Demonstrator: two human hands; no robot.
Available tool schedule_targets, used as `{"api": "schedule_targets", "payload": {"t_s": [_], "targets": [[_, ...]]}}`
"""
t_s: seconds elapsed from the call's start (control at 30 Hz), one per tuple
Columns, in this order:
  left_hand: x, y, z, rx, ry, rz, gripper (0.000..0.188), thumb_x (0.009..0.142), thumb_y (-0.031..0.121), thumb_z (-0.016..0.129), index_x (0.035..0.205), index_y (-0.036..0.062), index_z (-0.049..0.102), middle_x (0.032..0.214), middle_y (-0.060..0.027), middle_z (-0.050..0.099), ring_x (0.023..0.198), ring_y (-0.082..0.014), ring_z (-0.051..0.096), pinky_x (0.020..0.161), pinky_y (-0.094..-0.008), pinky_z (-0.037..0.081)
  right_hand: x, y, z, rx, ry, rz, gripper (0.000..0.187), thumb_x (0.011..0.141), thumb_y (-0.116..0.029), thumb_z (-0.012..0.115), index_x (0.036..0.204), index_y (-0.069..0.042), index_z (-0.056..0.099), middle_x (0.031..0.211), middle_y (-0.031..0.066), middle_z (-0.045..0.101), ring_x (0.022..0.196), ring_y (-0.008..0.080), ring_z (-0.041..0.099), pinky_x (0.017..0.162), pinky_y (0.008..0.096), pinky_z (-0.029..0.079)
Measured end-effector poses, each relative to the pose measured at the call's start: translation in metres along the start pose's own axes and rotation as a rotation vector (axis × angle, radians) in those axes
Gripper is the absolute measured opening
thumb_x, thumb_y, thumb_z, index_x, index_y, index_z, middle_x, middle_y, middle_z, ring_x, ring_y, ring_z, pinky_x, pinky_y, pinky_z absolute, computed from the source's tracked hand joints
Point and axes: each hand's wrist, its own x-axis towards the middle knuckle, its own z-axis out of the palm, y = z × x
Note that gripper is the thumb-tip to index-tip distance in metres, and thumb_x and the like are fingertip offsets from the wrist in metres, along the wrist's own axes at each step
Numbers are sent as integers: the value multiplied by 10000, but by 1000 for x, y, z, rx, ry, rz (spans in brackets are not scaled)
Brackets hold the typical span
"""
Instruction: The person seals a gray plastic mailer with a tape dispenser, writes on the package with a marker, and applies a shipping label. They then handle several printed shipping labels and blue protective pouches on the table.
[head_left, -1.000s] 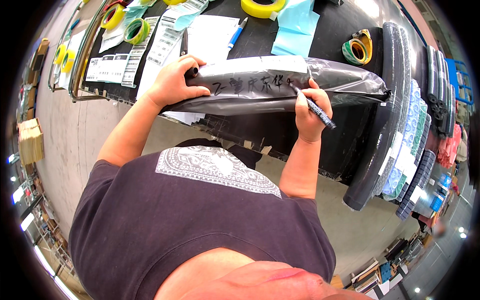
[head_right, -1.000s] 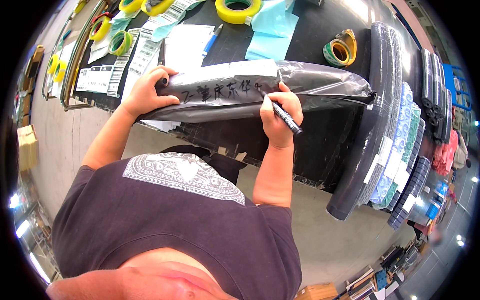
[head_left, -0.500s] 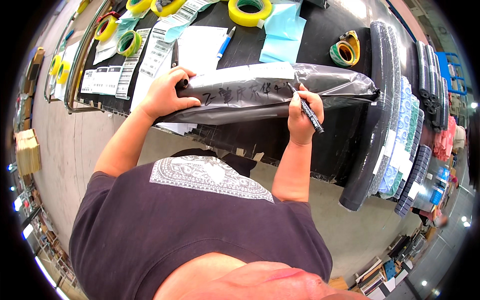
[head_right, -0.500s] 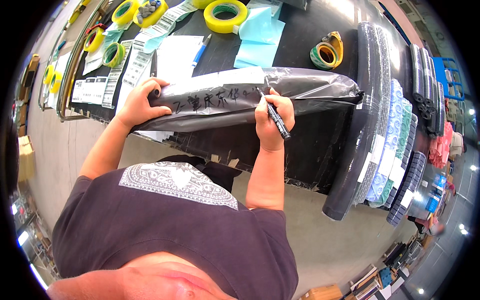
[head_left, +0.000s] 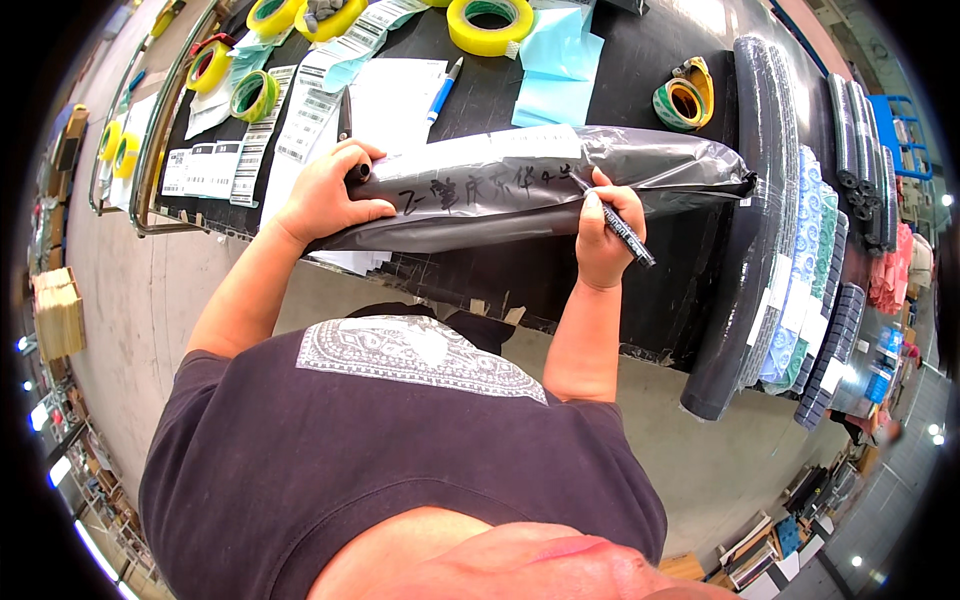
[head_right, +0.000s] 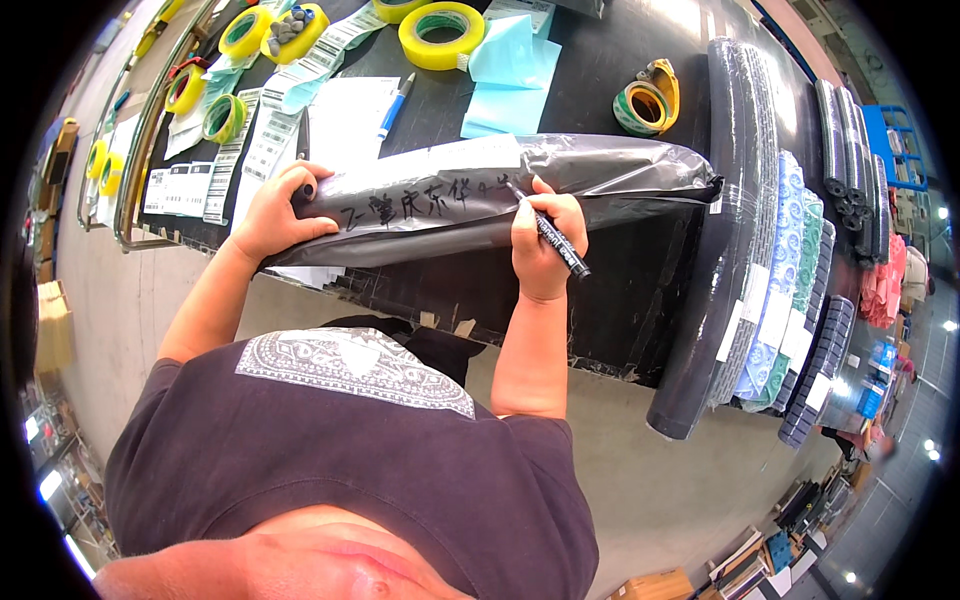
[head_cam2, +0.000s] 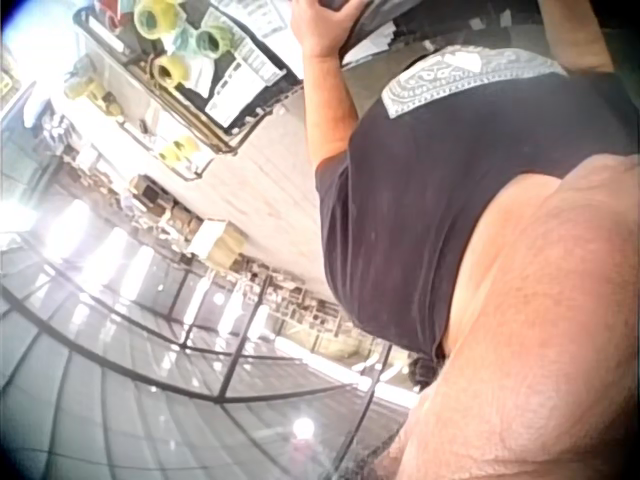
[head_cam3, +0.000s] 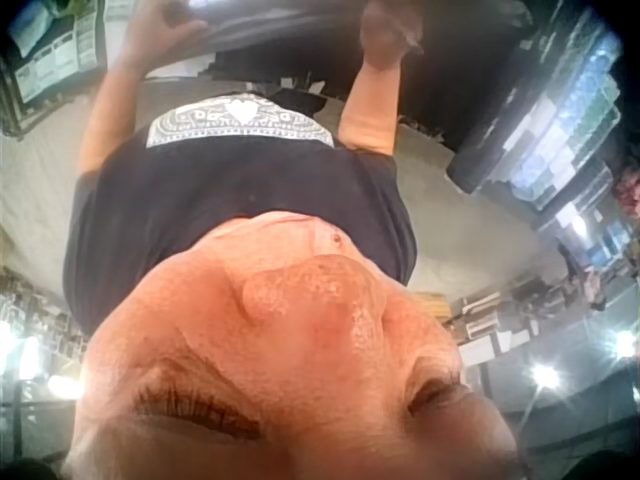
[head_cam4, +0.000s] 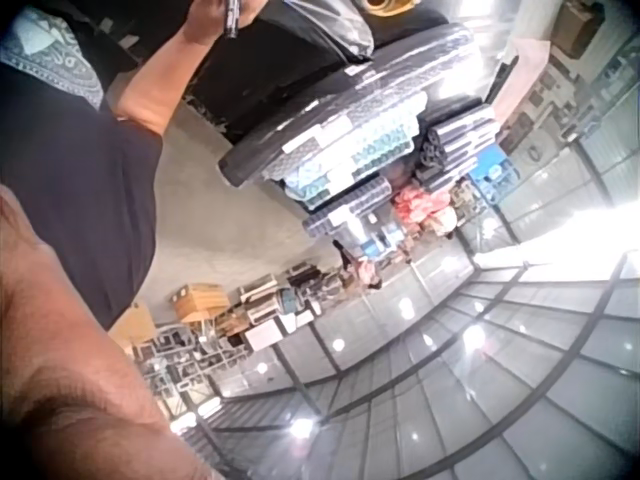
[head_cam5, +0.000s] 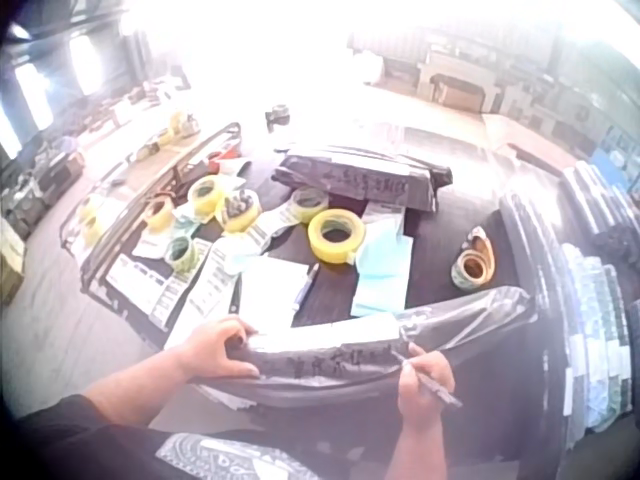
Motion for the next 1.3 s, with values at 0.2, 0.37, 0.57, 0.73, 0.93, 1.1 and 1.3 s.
{"api": "schedule_targets", "payload": {"t_s": [0.2, 0.37, 0.57, 0.73, 0.93, 1.1, 1.3], "targets": [[-1, -1, 1, 27, 20, 33, 481, 671, 300, 875, 872, 28, 532, 1138, -89, 648, 1010, -283, 607, 867, -346, 489, -1, 4, -6, -24, -79, -88, 81, 776, 27, 623, 806, -9, 557, 716, 81, 544, 675, 202, 574, 915, 428, 565], [2, -14, 4, 12, 15, 49, 477, 684, 311, 872, 947, 32, 589, 1124, -98, 650, 1001, -285, 607, 889, -341, 480, 0, 8, -10, 86, -132, 21, 47, 787, -14, 636, 818, -11, 600, 755, 70, 595, 702, 162, 591, 991, 420, 506], [-8, -19, -33, -175, -29, 135, 686, 704, 404, 846, 1183, 17, 543, 1373, -95, 530, 1140, -210, 498, 1028, -331, 382, 20, 2, -4, 471, -16, 167, 218, 980, -175, 629, 1105, 2, 611, 892, 97, 700, 743, 113, 612, 766, 251, 494], [-35, 27, -33, 522, -42, 95, 685, 616, 242, 876, 1160, 37, 512, 1339, -109, 557, 1183, -342, 555, 981, -397, 451, 71, 32, 12, 341, -63, -34, 277, 998, -255, 607, 1106, 0, 609, 761, 75, 692, 646, 105, 605, 631, 234, 490], [-8, -33, -41, 135, 175, -291, 383, 757, 222, 838, 972, 9, 604, 880, -69, 662, 844, -164, 619, 801, -311, 494, 112, 50, 42, 130, -158, 41, 328, 1014, -267, 577, 1255, -45, 567, 808, 71, 689, 705, 119, 665, 643, 245, 542], [16, -43, -51, 238, 136, -256, 365, 805, 278, 795, 906, 3, 578, 809, -76, 618, 759, -176, 559, 748, -318, 481, 128, 51, 8, 68, -163, -131, 286, 991, -235, 615, 1204, -44, 596, 876, 107, 714, 790, 171, 708, 728, 278, 566], [8, -79, -45, 212, 278, -192, 354, 818, 280, 787, 885, 15, 561, 761, -76, 592, 702, -197, 527, 702, -331, 464, 135, 70, -44, -221, -94, -439, 264, 901, -197, 747, 1148, -180, 655, 909, 44, 716, 813, 162, 691, 724, 306, 540]]}}
